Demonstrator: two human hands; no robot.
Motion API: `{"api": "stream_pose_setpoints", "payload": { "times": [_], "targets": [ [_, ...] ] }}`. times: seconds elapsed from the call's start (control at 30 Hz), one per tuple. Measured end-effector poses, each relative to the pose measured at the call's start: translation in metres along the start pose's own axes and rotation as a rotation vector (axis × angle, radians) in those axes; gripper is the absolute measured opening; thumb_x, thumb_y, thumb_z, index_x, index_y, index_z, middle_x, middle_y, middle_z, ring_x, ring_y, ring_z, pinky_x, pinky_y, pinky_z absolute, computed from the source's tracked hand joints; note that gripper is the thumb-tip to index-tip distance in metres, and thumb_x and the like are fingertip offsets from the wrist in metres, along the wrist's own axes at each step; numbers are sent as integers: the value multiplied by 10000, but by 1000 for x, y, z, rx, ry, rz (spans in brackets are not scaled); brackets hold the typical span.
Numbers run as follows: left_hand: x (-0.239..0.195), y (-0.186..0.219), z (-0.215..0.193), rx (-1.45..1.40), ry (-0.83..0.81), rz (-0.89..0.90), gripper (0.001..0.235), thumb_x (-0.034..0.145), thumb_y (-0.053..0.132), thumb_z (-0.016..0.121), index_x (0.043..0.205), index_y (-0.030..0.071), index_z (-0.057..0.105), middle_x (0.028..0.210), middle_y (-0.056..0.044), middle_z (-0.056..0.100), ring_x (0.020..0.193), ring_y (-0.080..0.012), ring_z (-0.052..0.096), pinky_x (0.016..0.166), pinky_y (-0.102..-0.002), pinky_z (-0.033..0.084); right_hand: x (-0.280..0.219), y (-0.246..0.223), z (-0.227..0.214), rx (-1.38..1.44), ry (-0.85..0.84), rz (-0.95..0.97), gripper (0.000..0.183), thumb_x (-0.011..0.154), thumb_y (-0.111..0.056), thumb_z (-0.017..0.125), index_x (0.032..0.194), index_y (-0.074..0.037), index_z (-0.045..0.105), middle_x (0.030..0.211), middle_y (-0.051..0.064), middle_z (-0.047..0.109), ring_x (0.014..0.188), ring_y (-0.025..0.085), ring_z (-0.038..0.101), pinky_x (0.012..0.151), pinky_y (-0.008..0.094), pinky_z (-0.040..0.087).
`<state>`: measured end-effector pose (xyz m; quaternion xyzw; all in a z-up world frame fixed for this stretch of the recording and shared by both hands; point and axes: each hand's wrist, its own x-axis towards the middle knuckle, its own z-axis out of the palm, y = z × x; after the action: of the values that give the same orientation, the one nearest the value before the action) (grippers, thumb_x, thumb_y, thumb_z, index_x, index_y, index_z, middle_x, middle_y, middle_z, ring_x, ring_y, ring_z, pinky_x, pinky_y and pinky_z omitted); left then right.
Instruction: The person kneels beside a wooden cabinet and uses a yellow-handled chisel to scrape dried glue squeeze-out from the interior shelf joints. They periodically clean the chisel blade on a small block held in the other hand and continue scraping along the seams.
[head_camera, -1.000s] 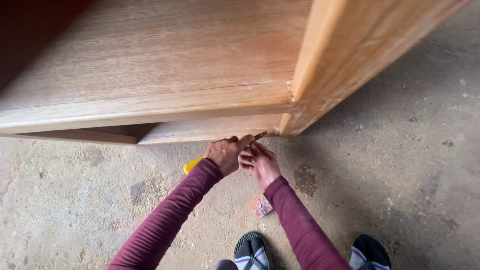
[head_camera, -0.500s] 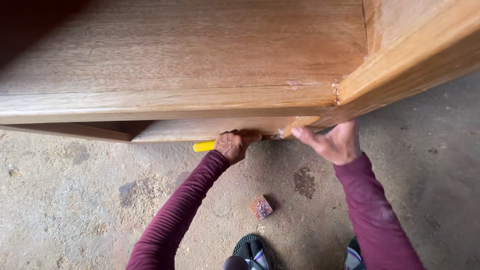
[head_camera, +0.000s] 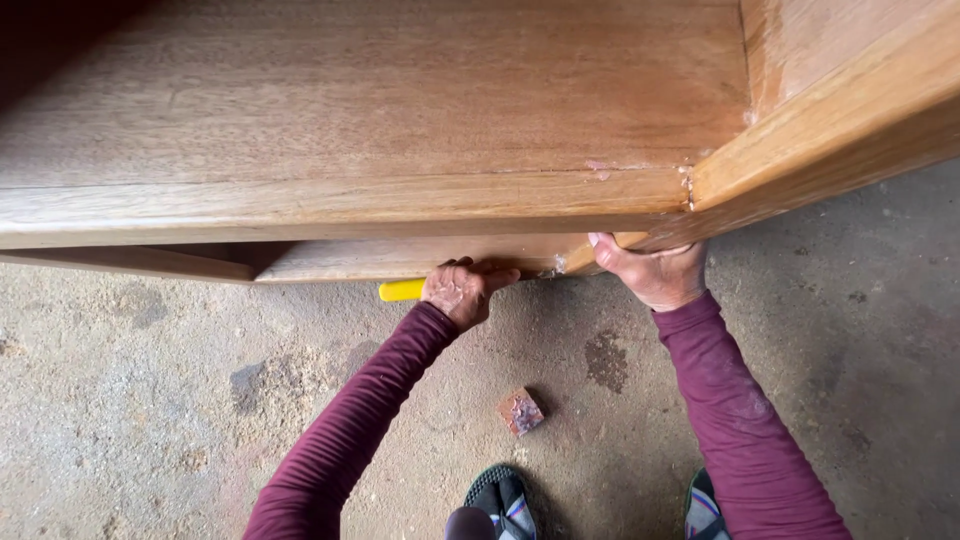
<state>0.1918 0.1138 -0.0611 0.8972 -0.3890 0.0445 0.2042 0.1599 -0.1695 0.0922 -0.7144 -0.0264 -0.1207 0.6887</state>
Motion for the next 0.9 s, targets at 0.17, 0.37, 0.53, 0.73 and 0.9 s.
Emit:
{"api": "stream_pose_setpoints", "payload": {
  "times": [0.17, 0.37, 0.53, 0.73, 0.9],
  "targets": [
    [20, 22, -21, 91, -377, -209, 550, 940, 118, 499, 1374, 433, 618, 1143, -50, 747, 900, -242, 740, 782, -406, 609, 1, 1, 1, -15, 3, -10, 440, 820, -64, 839, 1208, -32, 632, 1102, 56, 721, 1005, 145, 718, 932, 327, 622],
    [22, 16, -25, -6, -355, -169, 596, 930, -9, 460, 1350, 363, 662, 1397, 2, 643, 921, -184, 739, 665, -365, 623, -2, 11, -3, 40, -17, 26, 432, 829, -56, 836, 1211, -34, 637, 1102, 54, 724, 1019, 154, 719, 950, 332, 625],
    [9, 1, 24, 97, 23, 48, 641, 743, 2, 529, 1266, 321, 720, 1283, 22, 725, 999, -175, 754, 766, -351, 625, 3, 22, -5, 24, 50, -56, 500, 812, -40, 838, 1259, -34, 612, 1150, 46, 701, 1059, 145, 695, 976, 326, 600],
    [0, 16, 7, -97, -79, -240, 457, 898, 105, 605, 1227, 383, 756, 1196, -16, 753, 920, -223, 753, 759, -395, 623, -1, 11, -3, 21, 8, -3, 462, 832, -33, 856, 1232, -19, 626, 1134, 67, 721, 1029, 166, 725, 952, 333, 636],
    [11, 13, -6, 160, -11, -53, 540, 809, 118, 592, 1248, 396, 738, 1168, -149, 733, 873, -284, 746, 704, -391, 622, -2, 22, -6, 12, 21, -20, 474, 826, -29, 856, 1233, -12, 615, 1130, 75, 711, 1022, 161, 717, 942, 334, 630]
  ]
}}
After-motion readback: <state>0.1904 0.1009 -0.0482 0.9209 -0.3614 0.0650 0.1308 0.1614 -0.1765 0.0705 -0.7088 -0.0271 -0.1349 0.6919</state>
